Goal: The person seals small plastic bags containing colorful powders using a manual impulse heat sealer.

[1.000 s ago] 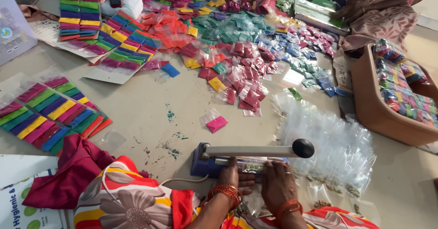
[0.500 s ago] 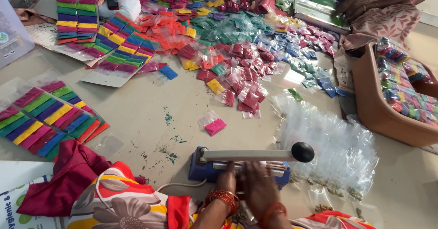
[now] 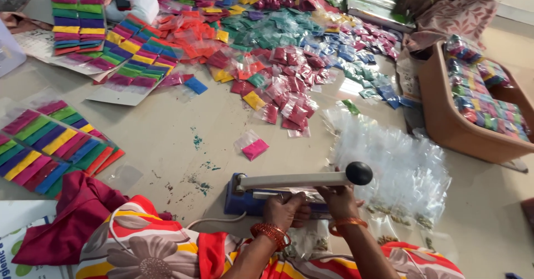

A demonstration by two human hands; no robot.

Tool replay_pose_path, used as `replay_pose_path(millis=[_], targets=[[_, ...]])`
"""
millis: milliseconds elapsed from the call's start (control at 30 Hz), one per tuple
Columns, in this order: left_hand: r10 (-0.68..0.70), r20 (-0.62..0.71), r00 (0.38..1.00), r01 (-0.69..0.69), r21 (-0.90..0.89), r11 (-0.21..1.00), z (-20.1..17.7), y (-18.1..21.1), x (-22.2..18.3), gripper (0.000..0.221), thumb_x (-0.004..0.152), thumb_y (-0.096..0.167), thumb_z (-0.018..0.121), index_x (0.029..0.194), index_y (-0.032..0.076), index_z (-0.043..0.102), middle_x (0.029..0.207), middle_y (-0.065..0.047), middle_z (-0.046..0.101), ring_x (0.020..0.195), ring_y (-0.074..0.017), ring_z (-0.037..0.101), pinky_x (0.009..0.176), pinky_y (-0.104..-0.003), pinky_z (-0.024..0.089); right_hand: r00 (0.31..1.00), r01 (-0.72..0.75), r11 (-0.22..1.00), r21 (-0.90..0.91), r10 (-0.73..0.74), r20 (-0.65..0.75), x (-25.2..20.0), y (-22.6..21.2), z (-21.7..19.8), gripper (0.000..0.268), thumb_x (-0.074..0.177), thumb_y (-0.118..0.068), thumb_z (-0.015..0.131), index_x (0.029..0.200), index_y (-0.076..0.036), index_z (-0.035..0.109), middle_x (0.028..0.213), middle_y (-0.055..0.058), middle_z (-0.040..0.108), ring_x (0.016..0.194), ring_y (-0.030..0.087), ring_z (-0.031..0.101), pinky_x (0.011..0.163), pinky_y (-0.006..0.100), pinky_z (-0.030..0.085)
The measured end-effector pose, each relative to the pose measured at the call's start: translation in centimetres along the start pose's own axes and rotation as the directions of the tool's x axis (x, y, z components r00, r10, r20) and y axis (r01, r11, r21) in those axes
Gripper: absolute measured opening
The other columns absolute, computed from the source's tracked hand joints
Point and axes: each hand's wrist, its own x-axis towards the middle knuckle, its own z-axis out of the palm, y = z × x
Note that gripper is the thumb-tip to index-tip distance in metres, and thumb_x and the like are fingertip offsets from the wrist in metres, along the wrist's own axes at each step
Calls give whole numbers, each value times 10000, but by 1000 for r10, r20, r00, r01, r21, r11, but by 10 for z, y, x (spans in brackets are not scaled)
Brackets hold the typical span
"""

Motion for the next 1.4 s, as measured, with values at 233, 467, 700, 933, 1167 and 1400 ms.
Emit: replay_pose_path(millis=[233, 467, 700, 933, 1167, 1400], targets=[[-177, 51, 983, 154, 300, 942, -9, 29, -48, 297, 873, 266, 763, 863, -31, 775, 841, -217, 782, 693, -313, 756, 567, -389, 603, 964, 112, 979, -169, -149, -221, -18, 26, -88, 307, 834, -373, 758, 1073, -199, 845, 1360, 108, 645, 1160, 291, 637, 998, 419, 476], [339, 204, 918, -297, 921, 251, -3, 30, -65, 286, 816, 320, 731, 996, 99, 745, 1029, -147, 732, 981, -373, 693, 871, -506, 555, 1000, -13, 667, -745, 0, -18, -14, 0, -93, 780, 651, -566, 874, 1343, -323, 609, 1434, -11, 523, 1367, 244, 443, 1108, 497, 264], [293, 407, 865, -479, 844, 241, 2, 11, -47, 183, 879, 291, 727, 966, 144, 792, 979, -102, 745, 993, -344, 684, 895, -477, 551, 995, -40, 698, -715, -37, -92, -12, 10, -104, 337, 743, -425, 836, 1047, -298, 762, 1489, -44, 503, 1364, 252, 464, 1087, 513, 312], [432, 376, 819, -567, 640, 519, 12, 11, -46, 453, 841, 395, 797, 1182, 102, 743, 1083, -125, 741, 1034, -282, 719, 905, -416, 568, 968, 19, 866, -499, 110, 228, -62, -40, -160, 214, 846, -308, 757, 1004, -164, 756, 966, 42, 813, 899, 240, 762, 851, 397, 588], [74, 312, 947, -200, 394, 897, 6, 6, -36, 327, 878, 323, 808, 1082, 68, 814, 897, -73, 775, 728, -120, 676, 626, -284, 572, 886, 46, 999, -8, -37, 462, -72, -60, -100, 134, 879, -111, 718, 983, -30, 741, 854, 65, 800, 809, 138, 748, 754, 298, 609], [75, 214, 974, -117, 190, 975, 0, -12, -13, 187, 872, 163, 796, 1014, 41, 801, 886, -40, 780, 750, -107, 713, 584, -292, 631, 883, -304, 938, 167, 212, 418, -95, -106, -102, 229, 863, -118, 807, 1044, -121, 667, 894, 17, 748, 821, 164, 716, 707, 323, 552]])
